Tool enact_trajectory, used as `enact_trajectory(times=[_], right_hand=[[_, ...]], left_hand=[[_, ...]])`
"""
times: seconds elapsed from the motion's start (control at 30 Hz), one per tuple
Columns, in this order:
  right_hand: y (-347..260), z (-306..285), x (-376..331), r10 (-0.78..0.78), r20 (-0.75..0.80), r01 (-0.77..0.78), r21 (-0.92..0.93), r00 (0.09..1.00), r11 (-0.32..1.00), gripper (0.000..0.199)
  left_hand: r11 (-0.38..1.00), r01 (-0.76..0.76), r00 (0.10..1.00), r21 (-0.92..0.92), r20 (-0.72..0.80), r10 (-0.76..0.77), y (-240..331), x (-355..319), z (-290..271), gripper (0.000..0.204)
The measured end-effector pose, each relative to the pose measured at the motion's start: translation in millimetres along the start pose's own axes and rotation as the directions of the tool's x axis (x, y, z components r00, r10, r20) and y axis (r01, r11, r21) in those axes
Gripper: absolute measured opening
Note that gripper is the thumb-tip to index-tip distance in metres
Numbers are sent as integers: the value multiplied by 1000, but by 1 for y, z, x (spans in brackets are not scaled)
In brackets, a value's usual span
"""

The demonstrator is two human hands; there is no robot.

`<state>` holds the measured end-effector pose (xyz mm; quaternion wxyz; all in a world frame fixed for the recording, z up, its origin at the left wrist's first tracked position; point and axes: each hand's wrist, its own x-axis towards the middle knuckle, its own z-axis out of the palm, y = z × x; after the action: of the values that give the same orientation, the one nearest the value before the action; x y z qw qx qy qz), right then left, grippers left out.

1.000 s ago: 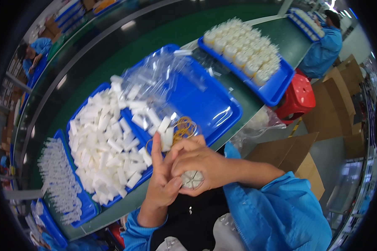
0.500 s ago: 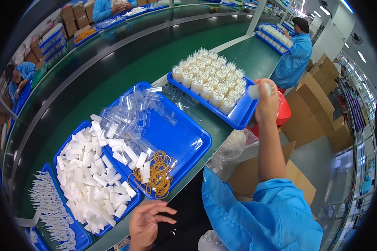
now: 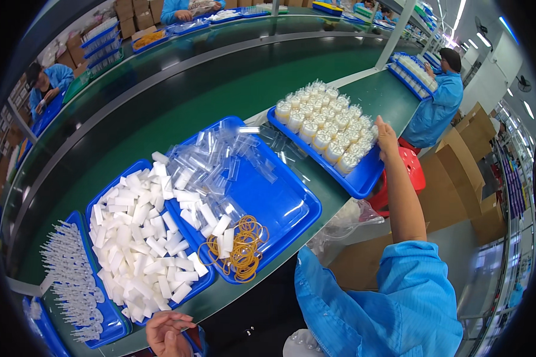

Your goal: The person assembles small plastic components by hand, inserting plastic inserts into plastic housings and securing them with rubber bands.

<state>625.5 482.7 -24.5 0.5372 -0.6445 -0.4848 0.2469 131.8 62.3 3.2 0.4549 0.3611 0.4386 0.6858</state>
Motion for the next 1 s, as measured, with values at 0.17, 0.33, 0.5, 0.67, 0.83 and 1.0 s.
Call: enact_trajectory(times=[0.17, 0.33, 0.5, 0.67, 0.83, 1.0], right_hand=[[41, -8, 27, 127, 70, -141, 240, 989, 961, 44], [57, -62, 45, -27, 95, 22, 61, 995, 998, 43], [-23, 1, 12, -386, -67, 387, 4, 920, 922, 39], [-174, 78, -110, -611, 119, 613, 18, 783, 790, 29], [-233, 198, -245, -708, 641, 636, 420, 297, 647, 17], [-268, 269, -339, -655, 704, 638, 643, -275, 424, 24]], left_hand=[[968, -183, 978, 171, -74, 197, 7, -7, -31, 32], [878, -333, 931, 344, -28, 364, 33, -1, -68, 21], [414, -216, 856, 884, -33, 516, 77, 3, -112, 18], [-50, -134, 886, 990, 143, 440, 76, 24, -129, 25], [-273, 71, 944, 959, 24, 328, 60, 43, -147, 29], [-420, 110, 925, 901, 62, 374, 54, 52, -164, 21]])
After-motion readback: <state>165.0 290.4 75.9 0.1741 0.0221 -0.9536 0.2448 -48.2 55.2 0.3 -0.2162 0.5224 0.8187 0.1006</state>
